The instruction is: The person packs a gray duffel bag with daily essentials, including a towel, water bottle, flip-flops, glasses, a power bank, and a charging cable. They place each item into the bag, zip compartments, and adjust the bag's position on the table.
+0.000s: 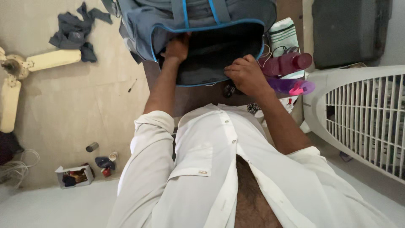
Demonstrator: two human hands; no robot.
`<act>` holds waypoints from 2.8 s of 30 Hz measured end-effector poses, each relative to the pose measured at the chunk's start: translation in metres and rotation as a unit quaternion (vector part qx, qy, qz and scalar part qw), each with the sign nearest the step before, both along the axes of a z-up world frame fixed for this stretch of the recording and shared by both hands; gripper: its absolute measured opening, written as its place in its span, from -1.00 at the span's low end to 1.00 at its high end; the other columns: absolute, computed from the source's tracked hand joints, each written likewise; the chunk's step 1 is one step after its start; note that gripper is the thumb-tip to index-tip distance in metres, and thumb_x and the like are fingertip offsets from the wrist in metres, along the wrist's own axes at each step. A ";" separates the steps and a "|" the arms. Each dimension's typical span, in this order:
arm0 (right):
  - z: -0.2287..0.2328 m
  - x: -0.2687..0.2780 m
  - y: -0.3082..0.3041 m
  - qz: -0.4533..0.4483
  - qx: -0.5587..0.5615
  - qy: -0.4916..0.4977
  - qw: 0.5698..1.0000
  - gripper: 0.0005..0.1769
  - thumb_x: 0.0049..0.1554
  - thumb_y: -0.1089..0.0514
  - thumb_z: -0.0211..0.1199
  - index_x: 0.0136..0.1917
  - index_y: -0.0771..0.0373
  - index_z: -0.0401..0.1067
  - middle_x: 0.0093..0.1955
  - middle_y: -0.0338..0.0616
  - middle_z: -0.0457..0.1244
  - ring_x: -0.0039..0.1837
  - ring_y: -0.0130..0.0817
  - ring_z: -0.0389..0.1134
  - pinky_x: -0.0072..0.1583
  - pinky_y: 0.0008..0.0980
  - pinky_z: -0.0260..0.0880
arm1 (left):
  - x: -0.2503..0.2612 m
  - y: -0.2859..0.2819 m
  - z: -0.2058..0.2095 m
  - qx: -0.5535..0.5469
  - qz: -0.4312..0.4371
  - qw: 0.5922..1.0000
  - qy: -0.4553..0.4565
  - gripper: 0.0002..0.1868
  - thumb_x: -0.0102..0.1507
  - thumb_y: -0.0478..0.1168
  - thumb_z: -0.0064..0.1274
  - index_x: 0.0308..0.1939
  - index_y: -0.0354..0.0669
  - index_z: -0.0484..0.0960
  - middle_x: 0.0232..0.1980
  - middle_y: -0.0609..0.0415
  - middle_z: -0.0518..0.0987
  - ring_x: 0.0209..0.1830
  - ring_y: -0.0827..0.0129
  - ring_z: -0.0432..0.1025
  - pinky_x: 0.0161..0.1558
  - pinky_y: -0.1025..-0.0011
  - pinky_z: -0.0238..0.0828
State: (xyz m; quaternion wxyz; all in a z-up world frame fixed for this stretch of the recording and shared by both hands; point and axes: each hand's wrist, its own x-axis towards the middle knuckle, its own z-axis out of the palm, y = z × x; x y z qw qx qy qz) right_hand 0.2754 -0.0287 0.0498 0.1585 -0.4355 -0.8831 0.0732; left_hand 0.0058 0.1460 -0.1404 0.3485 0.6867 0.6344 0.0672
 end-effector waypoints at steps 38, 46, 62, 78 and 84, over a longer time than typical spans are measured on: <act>-0.119 0.014 0.049 -0.453 -0.253 0.596 0.613 0.37 -0.04 -0.09 0.51 0.63 0.07 -0.48 0.66 0.00 -0.18 0.60 -0.07 -0.04 0.47 -0.06 0.14 | -0.079 -0.099 0.051 0.276 0.131 0.937 -0.170 -0.39 0.20 -0.18 0.33 0.27 -0.38 0.52 0.34 -0.25 0.42 0.38 -0.12 0.31 0.42 0.14 0.22; -0.136 0.019 0.081 -0.371 -0.280 0.629 0.624 0.42 0.09 -0.03 0.55 0.69 -0.06 -0.60 0.75 -0.04 -0.35 0.70 -0.04 -0.20 0.58 -0.01 0.00 | -0.087 -0.114 0.037 0.102 0.184 0.972 -0.106 -0.63 0.32 0.00 0.22 -0.10 -0.29 0.67 -0.23 -0.29 0.58 -0.22 -0.13 0.49 -0.08 0.06 0.41; -0.161 -0.033 0.101 -0.207 -0.448 0.539 0.683 0.21 0.11 -0.19 0.41 0.69 0.21 -0.29 0.64 0.03 -0.07 0.61 -0.09 -0.05 0.55 -0.15 -0.05 | 0.069 -0.165 0.041 0.067 0.076 0.984 -0.143 -0.56 0.43 0.00 0.06 -0.28 -0.36 0.65 -0.27 -0.36 0.61 -0.20 -0.23 0.52 -0.18 -0.02 0.44; -0.095 -0.083 0.118 -0.471 -0.214 0.430 0.740 0.63 -0.07 -0.34 0.67 0.64 0.23 -0.57 0.69 0.31 -0.35 0.67 0.19 -0.24 0.54 -0.03 -0.09 | -0.099 0.002 0.189 0.169 0.117 0.973 -0.103 -0.34 0.13 0.25 0.30 -0.13 -0.36 0.65 -0.18 -0.25 0.66 -0.12 -0.07 0.57 -0.06 0.10 0.47; -0.092 -0.070 0.138 -0.406 -0.303 0.491 0.708 0.71 -0.30 -0.36 0.58 0.70 0.15 -0.53 0.66 0.22 -0.08 0.62 0.12 0.05 0.53 -0.08 0.10 | -0.092 -0.038 0.142 0.073 0.114 0.981 -0.138 -0.28 0.27 0.40 -0.05 -0.24 -0.25 0.76 -0.31 -0.22 0.70 -0.21 -0.04 0.64 -0.11 0.08 0.50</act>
